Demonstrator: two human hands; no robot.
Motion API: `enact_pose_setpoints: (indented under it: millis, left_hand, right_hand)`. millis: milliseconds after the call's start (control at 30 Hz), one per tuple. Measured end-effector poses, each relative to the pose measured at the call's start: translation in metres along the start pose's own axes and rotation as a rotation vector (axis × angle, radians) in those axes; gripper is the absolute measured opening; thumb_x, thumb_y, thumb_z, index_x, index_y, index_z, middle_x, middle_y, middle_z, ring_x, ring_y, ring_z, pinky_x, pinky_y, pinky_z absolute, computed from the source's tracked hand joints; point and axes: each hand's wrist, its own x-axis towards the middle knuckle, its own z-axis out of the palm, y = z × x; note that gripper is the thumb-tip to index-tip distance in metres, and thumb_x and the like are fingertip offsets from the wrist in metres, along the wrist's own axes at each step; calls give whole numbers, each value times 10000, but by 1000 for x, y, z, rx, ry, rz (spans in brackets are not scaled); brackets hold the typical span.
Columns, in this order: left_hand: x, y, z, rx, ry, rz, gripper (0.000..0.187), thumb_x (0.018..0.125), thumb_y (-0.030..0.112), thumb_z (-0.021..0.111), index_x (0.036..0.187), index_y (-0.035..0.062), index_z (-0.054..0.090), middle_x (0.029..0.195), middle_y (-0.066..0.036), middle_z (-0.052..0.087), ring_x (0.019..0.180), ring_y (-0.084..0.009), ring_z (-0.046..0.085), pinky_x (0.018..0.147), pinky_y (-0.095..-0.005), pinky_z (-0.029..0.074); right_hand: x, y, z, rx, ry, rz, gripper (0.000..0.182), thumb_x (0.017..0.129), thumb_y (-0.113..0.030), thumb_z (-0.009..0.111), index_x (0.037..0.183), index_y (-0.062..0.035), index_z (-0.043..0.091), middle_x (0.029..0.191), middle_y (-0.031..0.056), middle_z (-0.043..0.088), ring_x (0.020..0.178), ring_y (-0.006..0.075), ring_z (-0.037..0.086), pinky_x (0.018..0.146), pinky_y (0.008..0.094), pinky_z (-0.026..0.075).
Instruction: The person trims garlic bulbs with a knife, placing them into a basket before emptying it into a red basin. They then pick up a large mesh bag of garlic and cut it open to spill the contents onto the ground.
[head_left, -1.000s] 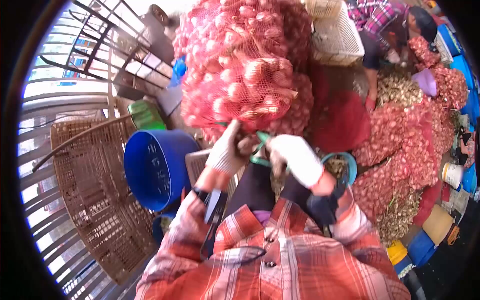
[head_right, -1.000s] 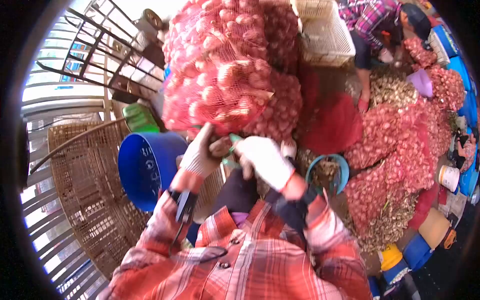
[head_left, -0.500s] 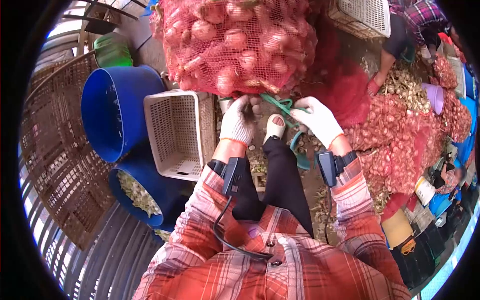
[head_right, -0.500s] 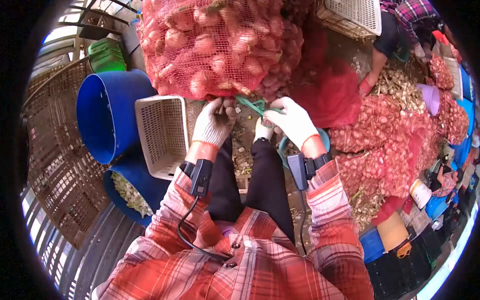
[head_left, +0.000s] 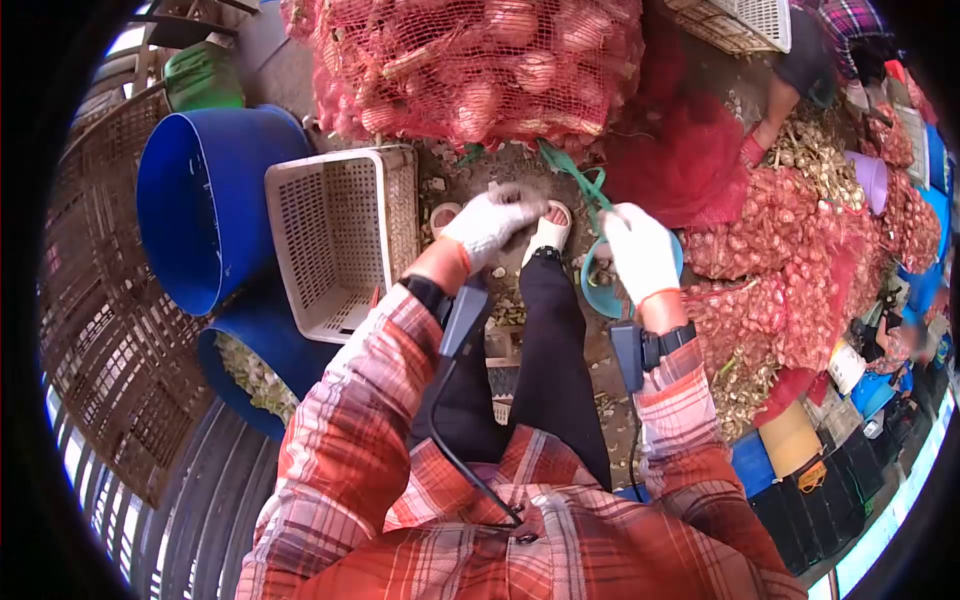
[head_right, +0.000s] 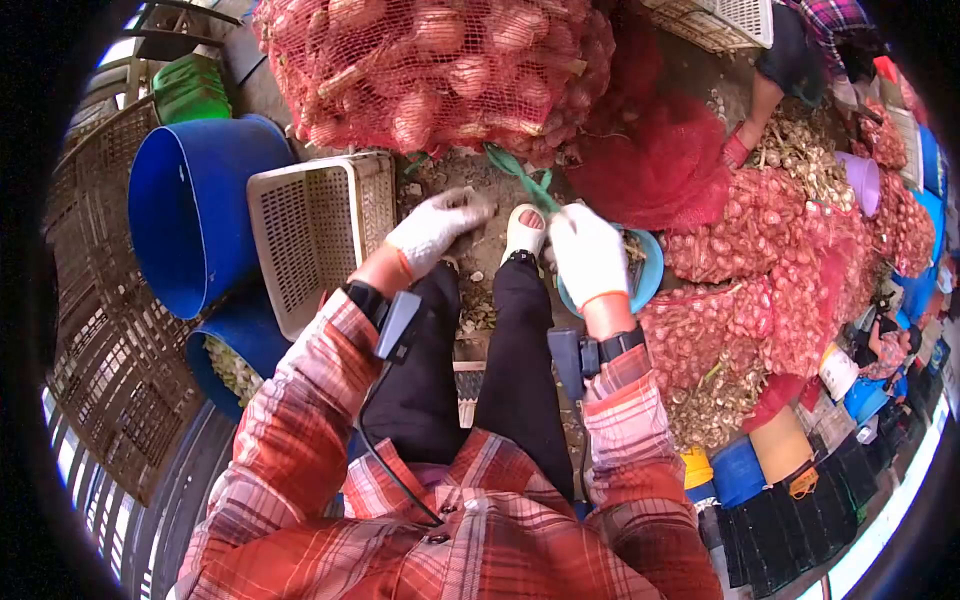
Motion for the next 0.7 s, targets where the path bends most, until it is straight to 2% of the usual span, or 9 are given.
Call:
enact_pose_setpoints:
  millis: [33, 100, 167, 233, 367, 500, 633, 667, 700]
  left_hand:
    - [-1, -8, -8, 8, -67, -48, 377, 921, 319, 725, 1161, 49, 616, 829, 15, 629, 685, -58, 552, 582, -211, 415]
    - [-4, -27, -15, -23, -26, -12, 390, 930, 310, 716, 1206, 57, 604, 883, 9, 648, 706, -62, 565, 592, -213, 427]
    - [-7, -30, -12, -39, 41, -26, 388, 944, 309, 701, 1230, 68, 598, 932, 9, 650, 721, -65, 569, 607, -215, 439]
    - [-6, -24, -8, -241, -11, 70, 495, 946, 274, 687, 1347, 32, 527, 858, 0, 611, 590, -49, 492, 508, -221, 380]
    - [-6, 12, -3, -146, -68, 134, 386, 979, 354, 648, 1251, 94, 563, 855, 33, 598, 636, -61, 487, 550, -209, 381]
    - [1, -10, -16, -286, -84, 69, 273, 995, 334, 621, 1142, 106, 594, 749, 45, 515, 593, -67, 435, 540, -221, 346]
    - [18, -9, -12, -137, 73, 182, 294, 984, 327, 632, 1162, 96, 587, 820, 18, 569, 685, -97, 520, 609, -242, 419]
    - [20, -3, -8, -200, 164, 224, 303, 972, 311, 649, 1174, 93, 589, 888, 4, 599, 757, -113, 554, 661, -264, 448]
    - [23, -2, -6, -264, 252, 259, 315, 961, 296, 665, 1186, 90, 590, 955, -10, 630, 830, -129, 587, 713, -287, 478]
  right_hand:
    - [4, -6, -6, 103, 55, 235, 168, 917, -194, 597, 940, -31, 629, 839, 177, 654, 738, 390, 625, 704, 422, 518]
    - [0, 6, 2, 36, 10, 106, 148, 946, -179, 562, 944, -38, 608, 791, 123, 656, 647, 302, 629, 591, 377, 500]
    - [-13, -6, 15, 1337, -766, 619, 147, 974, -182, 530, 1000, -52, 594, 798, 60, 666, 618, 192, 641, 508, 280, 453]
    - [-21, -68, 10, 832, -578, 541, 158, 996, -193, 518, 1063, -60, 573, 799, 13, 637, 599, 103, 601, 483, 199, 396]
    - [-38, -83, 20, 1500, -883, 651, 163, 990, -201, 503, 1061, -68, 568, 845, 45, 666, 611, 93, 609, 491, 177, 401]
    - [-70, -95, 11, 1049, -571, 591, 145, 990, -176, 486, 1052, -69, 561, 786, 12, 605, 587, 53, 533, 483, 153, 362]
    - [-47, -15, 53, 1766, -641, 669, 205, 996, -158, 473, 1102, -13, 573, 930, 77, 694, 684, 85, 644, 514, 175, 434]
    - [-45, -42, 33, 1143, -376, 468, 234, 994, -154, 482, 1164, -18, 568, 994, 70, 691, 725, 95, 661, 539, 177, 452]
    - [-40, -50, 23, 1086, -319, 454, 297, 993, -160, 487, 1250, -28, 556, 1051, 57, 687, 744, 107, 677, 566, 182, 470]
